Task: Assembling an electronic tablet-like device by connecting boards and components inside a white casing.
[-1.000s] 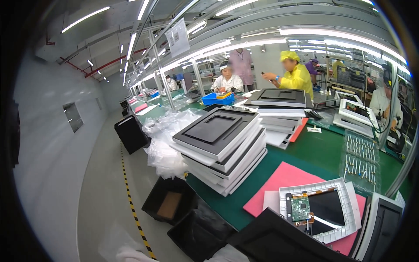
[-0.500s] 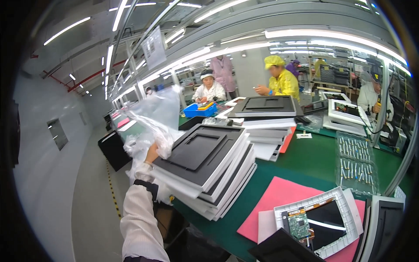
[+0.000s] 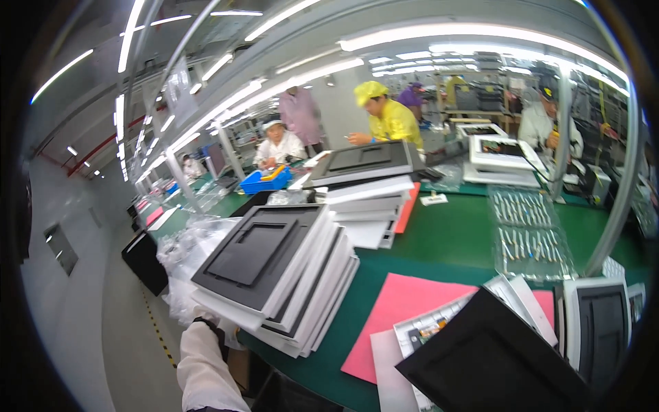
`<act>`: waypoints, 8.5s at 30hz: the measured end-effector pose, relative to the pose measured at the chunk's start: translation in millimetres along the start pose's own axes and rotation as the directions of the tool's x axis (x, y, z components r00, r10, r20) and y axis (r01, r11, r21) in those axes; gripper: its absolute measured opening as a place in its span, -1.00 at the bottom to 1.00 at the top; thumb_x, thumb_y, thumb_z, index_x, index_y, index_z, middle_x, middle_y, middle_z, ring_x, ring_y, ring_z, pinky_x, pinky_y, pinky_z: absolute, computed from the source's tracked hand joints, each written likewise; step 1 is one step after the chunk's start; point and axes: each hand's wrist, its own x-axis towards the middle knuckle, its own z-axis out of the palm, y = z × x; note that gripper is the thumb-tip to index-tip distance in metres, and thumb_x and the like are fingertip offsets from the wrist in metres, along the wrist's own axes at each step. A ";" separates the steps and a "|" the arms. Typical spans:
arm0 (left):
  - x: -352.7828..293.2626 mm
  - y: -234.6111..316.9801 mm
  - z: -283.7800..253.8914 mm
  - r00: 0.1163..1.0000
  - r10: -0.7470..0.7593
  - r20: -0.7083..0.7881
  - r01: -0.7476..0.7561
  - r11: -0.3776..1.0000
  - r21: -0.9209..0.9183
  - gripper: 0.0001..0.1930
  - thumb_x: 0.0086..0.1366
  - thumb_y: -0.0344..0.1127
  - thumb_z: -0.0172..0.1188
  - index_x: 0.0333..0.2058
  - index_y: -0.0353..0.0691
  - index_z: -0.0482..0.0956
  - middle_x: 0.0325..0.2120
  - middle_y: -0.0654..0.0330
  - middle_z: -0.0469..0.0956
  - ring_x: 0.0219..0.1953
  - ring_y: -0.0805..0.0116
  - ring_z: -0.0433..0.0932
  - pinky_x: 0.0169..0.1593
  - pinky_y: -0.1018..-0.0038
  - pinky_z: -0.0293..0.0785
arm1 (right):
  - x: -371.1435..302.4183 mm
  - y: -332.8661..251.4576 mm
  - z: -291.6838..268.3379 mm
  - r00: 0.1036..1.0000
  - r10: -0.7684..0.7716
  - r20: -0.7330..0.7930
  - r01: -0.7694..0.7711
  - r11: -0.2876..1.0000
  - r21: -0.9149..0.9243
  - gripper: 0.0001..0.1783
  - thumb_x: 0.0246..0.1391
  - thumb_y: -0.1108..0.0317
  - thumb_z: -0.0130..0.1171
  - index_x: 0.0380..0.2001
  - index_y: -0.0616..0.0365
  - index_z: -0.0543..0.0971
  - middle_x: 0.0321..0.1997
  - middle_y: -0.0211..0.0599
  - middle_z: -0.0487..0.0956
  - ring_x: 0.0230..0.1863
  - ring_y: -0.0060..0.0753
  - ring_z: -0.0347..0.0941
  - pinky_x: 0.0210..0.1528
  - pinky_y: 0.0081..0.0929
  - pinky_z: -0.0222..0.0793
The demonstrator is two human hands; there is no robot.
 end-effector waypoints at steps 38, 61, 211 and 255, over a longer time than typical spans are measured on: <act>-208.0 557.7 115.4 0.093 0.883 0.460 0.810 0.202 -0.551 -0.70 0.38 -0.12 -0.07 -0.34 -0.27 0.41 -0.62 0.39 0.30 -0.64 0.68 0.18 -0.60 0.64 0.04 | 10.2 -7.1 -49.0 0.585 0.160 0.795 -0.747 0.488 0.451 -0.40 0.25 -0.03 -0.17 -0.02 0.39 0.41 -0.07 -0.12 0.52 -0.13 -0.27 0.46 -0.04 -0.36 0.36; -215.2 487.1 189.1 0.209 0.650 0.731 0.955 -0.298 -0.008 -0.90 0.19 -0.39 0.17 -0.39 -0.21 0.41 -0.35 0.18 0.42 -0.26 0.39 0.44 -0.16 0.52 0.38 | 38.6 -50.9 -34.1 0.710 0.388 0.587 -0.669 0.633 0.390 -0.55 0.20 0.10 -0.02 -0.12 0.34 0.48 -0.10 -0.14 0.54 -0.12 -0.28 0.47 -0.09 -0.41 0.36; -164.1 383.6 285.2 0.044 0.133 0.990 0.857 0.504 -0.106 -0.81 0.07 -0.60 0.16 -0.29 -0.52 0.51 -0.57 0.00 0.58 -0.64 0.45 0.50 -0.55 0.60 0.39 | 30.7 -110.3 150.7 0.098 0.120 0.988 -0.349 0.934 -0.079 -0.32 0.07 0.34 0.15 0.21 0.32 0.17 0.21 -0.04 0.29 0.21 -0.31 0.23 0.19 -0.47 0.19; -168.8 365.4 301.0 0.019 0.164 0.986 0.860 0.500 -0.100 -0.81 0.33 -0.34 0.00 -0.24 -0.38 0.46 -0.52 0.02 0.59 -0.63 0.55 0.44 -0.54 0.69 0.34 | -65.5 -33.4 -63.7 -0.504 0.259 0.824 0.047 0.961 -0.273 -0.76 0.11 0.27 0.04 -0.35 0.25 0.53 -0.49 -0.24 0.57 -0.46 -0.40 0.47 -0.34 -0.46 0.39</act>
